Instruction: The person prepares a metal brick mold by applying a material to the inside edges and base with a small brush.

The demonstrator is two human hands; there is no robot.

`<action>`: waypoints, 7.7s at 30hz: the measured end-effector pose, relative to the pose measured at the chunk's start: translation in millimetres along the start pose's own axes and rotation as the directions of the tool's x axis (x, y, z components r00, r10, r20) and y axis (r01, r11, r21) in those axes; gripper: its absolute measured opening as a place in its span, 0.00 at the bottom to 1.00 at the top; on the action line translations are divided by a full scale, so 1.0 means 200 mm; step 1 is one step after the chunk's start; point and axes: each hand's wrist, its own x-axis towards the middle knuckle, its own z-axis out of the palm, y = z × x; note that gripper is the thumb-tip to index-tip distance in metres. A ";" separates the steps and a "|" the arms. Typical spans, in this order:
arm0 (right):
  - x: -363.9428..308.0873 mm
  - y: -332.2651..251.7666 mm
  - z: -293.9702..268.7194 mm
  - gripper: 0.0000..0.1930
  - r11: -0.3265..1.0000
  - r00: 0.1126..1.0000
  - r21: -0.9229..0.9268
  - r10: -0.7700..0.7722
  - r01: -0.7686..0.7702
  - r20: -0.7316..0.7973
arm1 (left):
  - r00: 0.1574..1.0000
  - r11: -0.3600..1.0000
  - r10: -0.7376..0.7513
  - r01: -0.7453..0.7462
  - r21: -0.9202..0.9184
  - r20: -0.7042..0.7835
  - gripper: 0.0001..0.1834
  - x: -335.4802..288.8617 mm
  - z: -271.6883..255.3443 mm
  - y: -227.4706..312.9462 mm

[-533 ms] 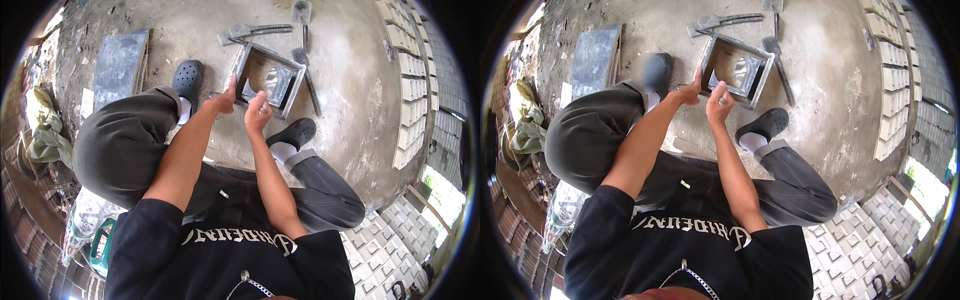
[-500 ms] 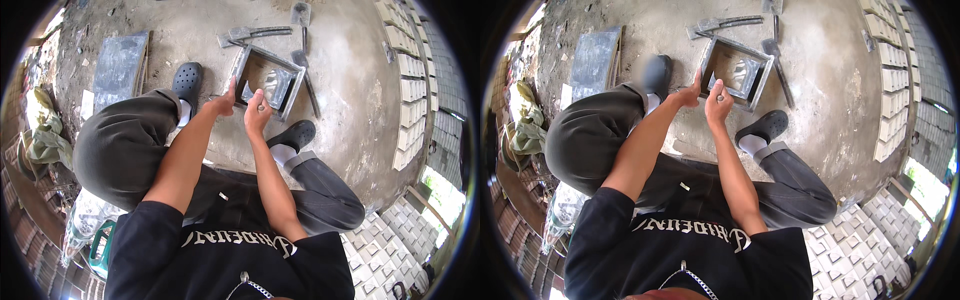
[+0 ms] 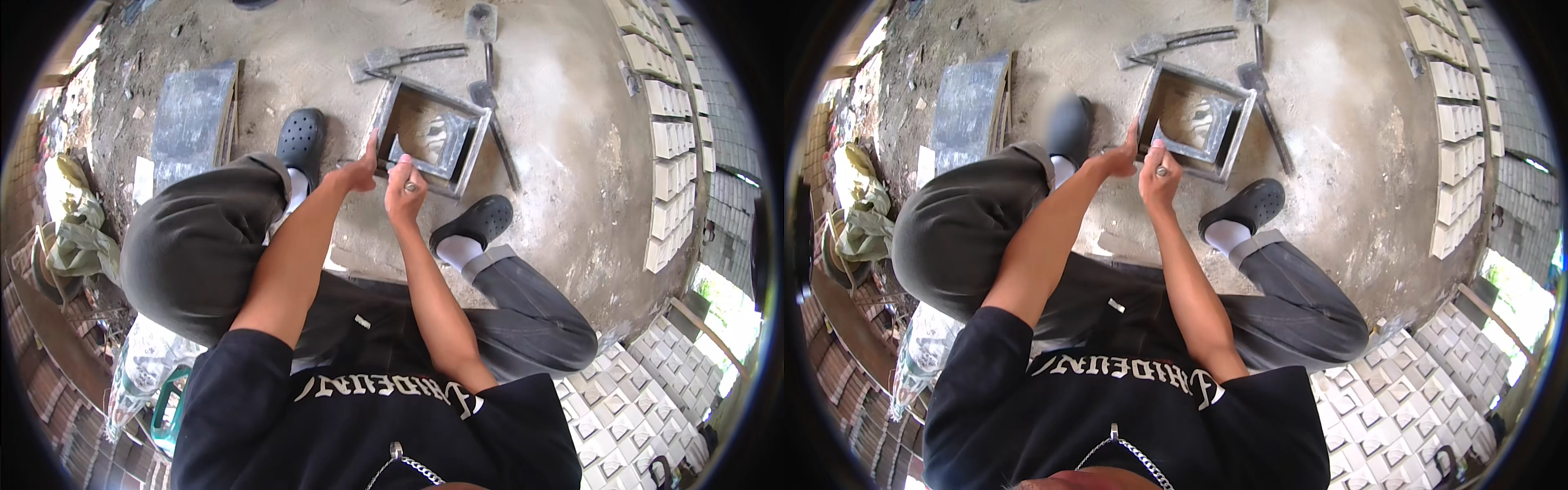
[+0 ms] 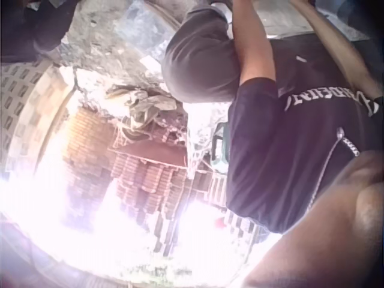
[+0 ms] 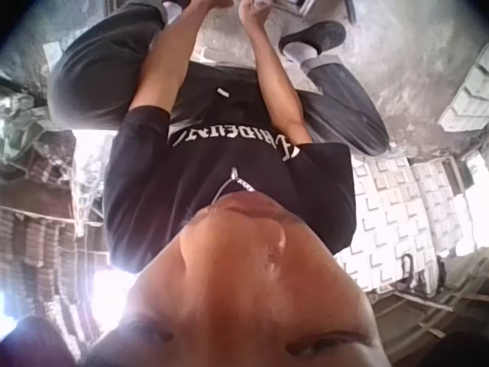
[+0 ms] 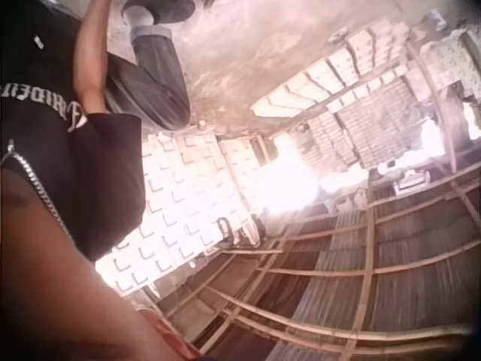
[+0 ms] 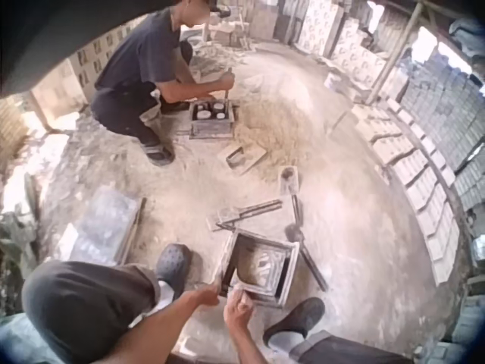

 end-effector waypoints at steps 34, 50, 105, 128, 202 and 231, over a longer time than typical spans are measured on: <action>0.17 0.03 -0.37 0.27 0.986 0.972 -0.020 0.159 -0.165 -0.171 | 0.999 0.970 0.032 -0.024 0.240 -0.030 0.65 0.04 -0.04 0.04; 0.18 -0.10 -0.41 0.28 0.978 0.932 0.122 0.199 -0.169 -0.304 | 0.995 0.967 -0.099 0.093 0.237 0.015 0.68 -0.01 -0.05 0.03; 0.10 0.14 -0.37 0.25 0.997 0.983 0.013 0.081 -0.080 -0.163 | 1.000 0.989 0.005 -0.008 0.149 0.022 0.70 0.06 -0.04 0.02; 0.33 0.23 -0.39 0.21 0.914 0.855 0.044 -0.393 0.403 0.338 | 0.999 0.984 -0.013 0.022 0.175 -0.052 0.72 0.05 -0.02 0.03; 0.16 -0.04 -0.23 0.27 0.739 0.707 -0.095 -0.586 0.667 0.396 | 0.997 0.991 -0.058 0.053 0.125 0.042 0.73 -0.03 -0.10 0.07; 0.22 0.09 -0.24 0.16 0.753 0.671 0.076 -0.623 0.653 0.402 | 0.998 0.977 -0.047 0.036 0.210 0.044 0.71 0.02 -0.09 0.10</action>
